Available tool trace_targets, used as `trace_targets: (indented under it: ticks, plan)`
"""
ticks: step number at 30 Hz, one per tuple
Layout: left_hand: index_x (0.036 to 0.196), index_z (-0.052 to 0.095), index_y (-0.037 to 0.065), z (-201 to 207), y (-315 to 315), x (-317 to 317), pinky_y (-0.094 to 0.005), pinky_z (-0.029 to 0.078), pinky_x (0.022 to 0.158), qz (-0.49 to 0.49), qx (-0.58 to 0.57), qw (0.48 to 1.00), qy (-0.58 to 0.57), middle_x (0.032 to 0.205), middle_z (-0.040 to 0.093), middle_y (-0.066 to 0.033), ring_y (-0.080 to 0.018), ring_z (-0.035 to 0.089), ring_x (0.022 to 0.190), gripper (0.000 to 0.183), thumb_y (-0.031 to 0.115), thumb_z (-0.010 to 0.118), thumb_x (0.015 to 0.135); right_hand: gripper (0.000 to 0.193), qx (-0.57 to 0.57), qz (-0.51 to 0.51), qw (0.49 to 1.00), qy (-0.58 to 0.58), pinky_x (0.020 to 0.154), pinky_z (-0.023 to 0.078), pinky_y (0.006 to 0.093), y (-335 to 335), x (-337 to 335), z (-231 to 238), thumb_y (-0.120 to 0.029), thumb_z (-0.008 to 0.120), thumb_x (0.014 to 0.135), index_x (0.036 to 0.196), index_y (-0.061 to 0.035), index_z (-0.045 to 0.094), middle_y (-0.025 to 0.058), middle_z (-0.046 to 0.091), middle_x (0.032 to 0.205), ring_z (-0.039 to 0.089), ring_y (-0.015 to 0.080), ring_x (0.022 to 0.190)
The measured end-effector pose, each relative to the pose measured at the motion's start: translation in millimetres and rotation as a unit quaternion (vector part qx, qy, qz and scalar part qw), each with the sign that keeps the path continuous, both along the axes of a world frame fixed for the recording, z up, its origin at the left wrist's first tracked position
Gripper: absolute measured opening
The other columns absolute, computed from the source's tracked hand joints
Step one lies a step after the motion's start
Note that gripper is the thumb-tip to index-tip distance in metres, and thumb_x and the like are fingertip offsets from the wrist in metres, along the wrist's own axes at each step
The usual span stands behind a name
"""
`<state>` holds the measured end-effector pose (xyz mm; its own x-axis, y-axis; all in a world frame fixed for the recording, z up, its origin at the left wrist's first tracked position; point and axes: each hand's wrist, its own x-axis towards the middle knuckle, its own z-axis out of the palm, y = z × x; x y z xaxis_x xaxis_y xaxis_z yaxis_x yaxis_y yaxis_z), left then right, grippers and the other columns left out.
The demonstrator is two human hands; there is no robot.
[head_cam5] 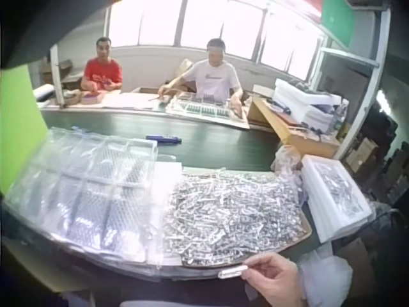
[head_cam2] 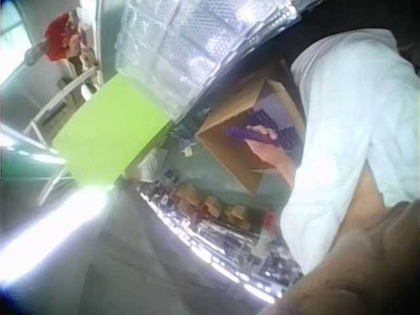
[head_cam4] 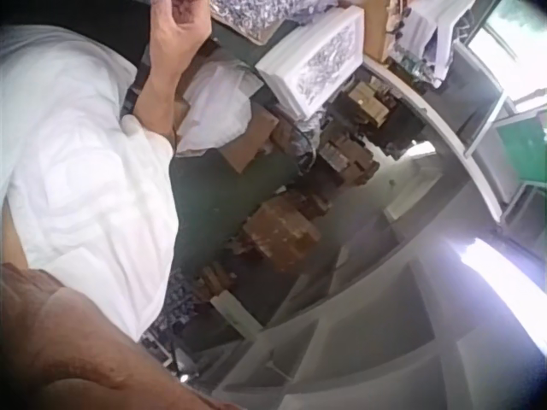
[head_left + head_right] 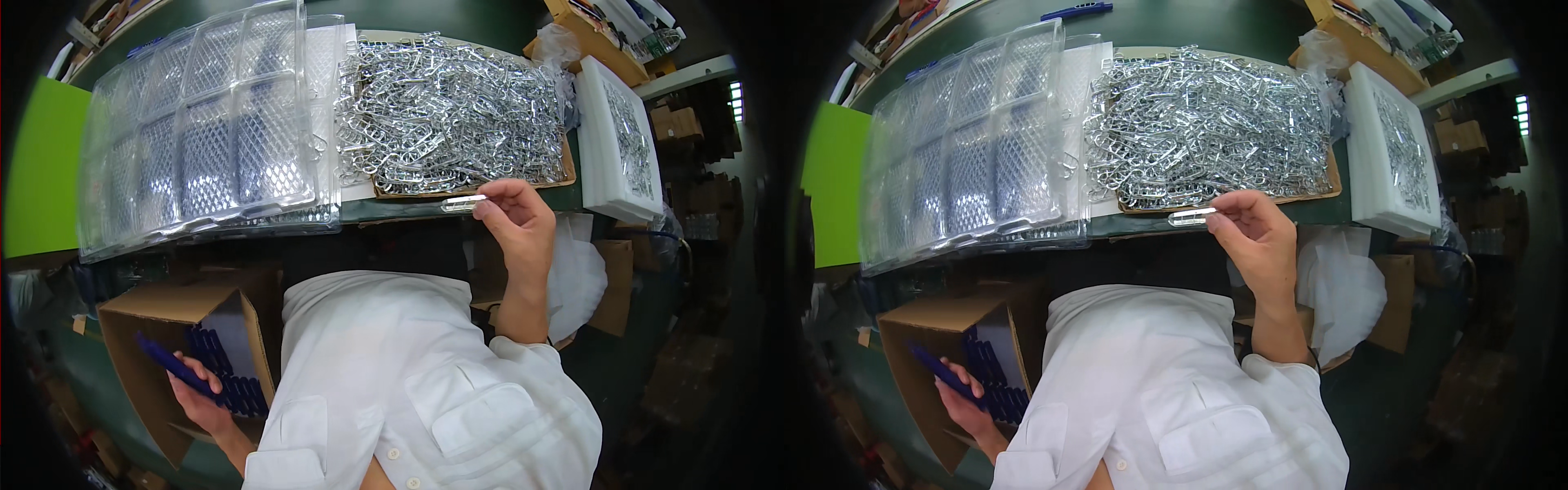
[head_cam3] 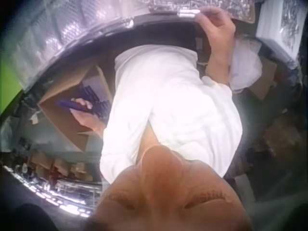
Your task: The person repeatedly picks up a blue plastic lock casing from a cardboard box and a metal shackle from a tray. They insert the shackle into the casing and press the sides together to assemble the lock. The completed locks are placed into a clear plastic tray on the table.
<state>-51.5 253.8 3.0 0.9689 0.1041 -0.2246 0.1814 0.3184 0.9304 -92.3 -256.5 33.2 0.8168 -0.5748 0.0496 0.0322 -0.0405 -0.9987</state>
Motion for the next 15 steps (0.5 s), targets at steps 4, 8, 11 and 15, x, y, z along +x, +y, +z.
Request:
trace_targets:
  ticks: [4,8,11,15]
  plan:
    - [0.139,0.051,-0.001,36.5,-87.6,21.4,-0.0258,0.048,0.056,-0.195,-0.034,0.98,-0.025,0.098,0.06,-0.0109,-0.0144,0.057,0.064,0.038,0.012,0.057,0.105,0.019,0.001,0.023,1.0,-0.015,0.078,0.053,0.0219,8.6,6.5,11.1,0.011,0.072,0.093,0.111,0.0054,0.074,0.0056,0.072,0.101,0.067,0.0099,0.092]
    - [0.148,0.042,0.001,27.7,-181.7,58.1,-0.0343,0.058,0.076,-0.488,-0.026,0.871,0.058,0.109,0.058,-0.0108,-0.0165,0.063,0.085,0.043,0.006,0.052,0.107,0.02,-0.088,0.063,0.991,-0.077,0.075,0.049,0.0222,28.1,4.9,30.9,0.013,0.071,0.09,0.108,0.0055,0.075,0.0075,0.072,0.099,0.066,0.0114,0.09]
    - [0.149,0.039,0.002,19.7,-227.5,66.3,-0.0324,0.058,0.076,-0.584,-0.021,0.809,0.055,0.108,0.056,-0.007,-0.012,0.061,0.086,0.04,0.008,0.05,0.11,0.021,-0.154,0.063,0.982,-0.085,0.077,0.052,0.0256,51.4,2.2,42.5,0.013,0.077,0.085,0.104,0.0038,0.073,0.01,0.072,0.097,0.067,0.014,0.088]
    - [0.147,0.04,0.001,22.5,-249.1,56.9,-0.0275,0.055,0.07,-0.586,-0.034,0.807,0.065,0.102,0.055,-0.0042,-0.0091,0.059,0.083,0.038,0.009,0.05,0.111,0.021,-0.351,0.053,0.933,-0.061,0.081,0.055,0.0335,55.1,7.7,40.6,0.007,0.083,0.079,0.096,-0.0007,0.074,0.0162,0.067,0.119,0.068,0.0246,0.099]
